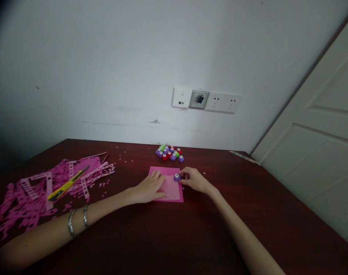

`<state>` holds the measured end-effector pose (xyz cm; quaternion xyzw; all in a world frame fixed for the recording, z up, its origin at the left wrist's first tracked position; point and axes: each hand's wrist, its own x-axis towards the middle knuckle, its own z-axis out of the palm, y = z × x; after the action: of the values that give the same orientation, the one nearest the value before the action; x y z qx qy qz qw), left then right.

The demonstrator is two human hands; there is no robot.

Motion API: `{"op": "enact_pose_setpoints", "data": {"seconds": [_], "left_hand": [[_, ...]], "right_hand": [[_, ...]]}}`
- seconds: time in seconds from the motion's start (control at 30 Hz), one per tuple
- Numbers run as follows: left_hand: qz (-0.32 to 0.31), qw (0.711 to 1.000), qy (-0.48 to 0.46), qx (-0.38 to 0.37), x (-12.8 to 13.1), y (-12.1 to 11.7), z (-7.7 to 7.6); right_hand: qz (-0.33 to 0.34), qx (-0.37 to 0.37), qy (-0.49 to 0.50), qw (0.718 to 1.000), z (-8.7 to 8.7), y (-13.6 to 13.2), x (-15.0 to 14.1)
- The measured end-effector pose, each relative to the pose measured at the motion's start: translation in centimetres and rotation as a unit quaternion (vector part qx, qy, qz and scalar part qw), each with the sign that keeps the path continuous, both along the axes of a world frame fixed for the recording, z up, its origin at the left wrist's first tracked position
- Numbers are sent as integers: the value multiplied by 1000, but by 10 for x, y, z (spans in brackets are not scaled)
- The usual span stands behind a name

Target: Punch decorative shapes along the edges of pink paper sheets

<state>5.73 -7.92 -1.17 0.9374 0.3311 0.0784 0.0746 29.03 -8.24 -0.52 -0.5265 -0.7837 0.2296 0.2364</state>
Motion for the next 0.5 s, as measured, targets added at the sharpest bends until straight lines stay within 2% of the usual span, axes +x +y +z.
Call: {"op": "enact_pose_setpoints", "data": {"seconds": [0.17,0.5], "left_hand": [[-2,1000,4,1,-2,2,-1],[5,999,12,-36,-4,2,6]], "right_hand": [[-15,-11,13,1000,0,2,8],[-64,-58,10,996,2,7,47]]}}
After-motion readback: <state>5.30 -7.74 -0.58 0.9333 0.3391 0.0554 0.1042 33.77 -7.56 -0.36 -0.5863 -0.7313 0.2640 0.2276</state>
